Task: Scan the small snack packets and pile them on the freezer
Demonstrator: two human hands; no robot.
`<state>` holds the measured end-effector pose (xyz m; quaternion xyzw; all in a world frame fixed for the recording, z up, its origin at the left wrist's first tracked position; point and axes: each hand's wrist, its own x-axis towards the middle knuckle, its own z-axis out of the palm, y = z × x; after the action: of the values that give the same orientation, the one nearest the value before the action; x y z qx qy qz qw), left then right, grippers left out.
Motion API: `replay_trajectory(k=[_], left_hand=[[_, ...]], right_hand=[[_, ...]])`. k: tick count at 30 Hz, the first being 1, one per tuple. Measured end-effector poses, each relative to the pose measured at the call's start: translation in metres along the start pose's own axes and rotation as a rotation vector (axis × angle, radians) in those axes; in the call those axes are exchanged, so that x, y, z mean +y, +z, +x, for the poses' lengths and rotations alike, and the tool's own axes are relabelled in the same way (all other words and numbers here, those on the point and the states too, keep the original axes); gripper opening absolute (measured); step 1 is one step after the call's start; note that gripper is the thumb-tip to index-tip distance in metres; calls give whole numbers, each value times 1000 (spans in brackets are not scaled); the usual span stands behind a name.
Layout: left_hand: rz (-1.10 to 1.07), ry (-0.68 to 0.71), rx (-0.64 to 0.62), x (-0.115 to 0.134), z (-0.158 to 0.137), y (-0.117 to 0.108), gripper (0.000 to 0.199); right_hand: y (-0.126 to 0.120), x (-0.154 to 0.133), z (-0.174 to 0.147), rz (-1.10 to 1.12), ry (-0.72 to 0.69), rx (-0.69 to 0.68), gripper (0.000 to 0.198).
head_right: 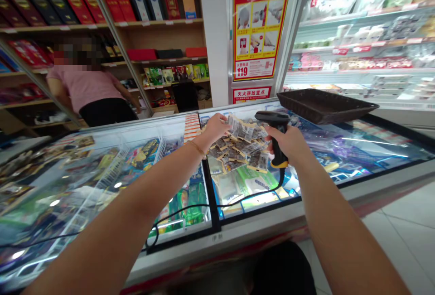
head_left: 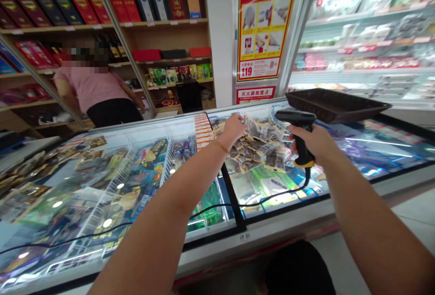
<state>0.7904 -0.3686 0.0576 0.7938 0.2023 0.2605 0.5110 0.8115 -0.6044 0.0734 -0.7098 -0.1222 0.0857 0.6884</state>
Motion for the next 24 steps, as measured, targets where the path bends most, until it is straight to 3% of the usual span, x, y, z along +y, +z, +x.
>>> replay_trajectory(k=[3,6,11,16,21,24], left_hand=[[256,156,15,-3,2,2,29],[410,255,56,-4,-1,-9,25],[428,250,144,-15,-7,-56,19],[499,103,297,-56,-18,-150,13],[792,-113,428,-116,-45,-266,38],[927,-268,504,-148,-66,-331,50]], right_hand=[[2,1,0,-3,6,3,16],[14,1,-3,-36,8,-20,17],[50,3,-8,-72,-1,-62,24],[103,6,-12,-11,-50,-172,28],[163,2,-29,40,-87,-260,30],[186,9,-39,32,-102,-320,32]])
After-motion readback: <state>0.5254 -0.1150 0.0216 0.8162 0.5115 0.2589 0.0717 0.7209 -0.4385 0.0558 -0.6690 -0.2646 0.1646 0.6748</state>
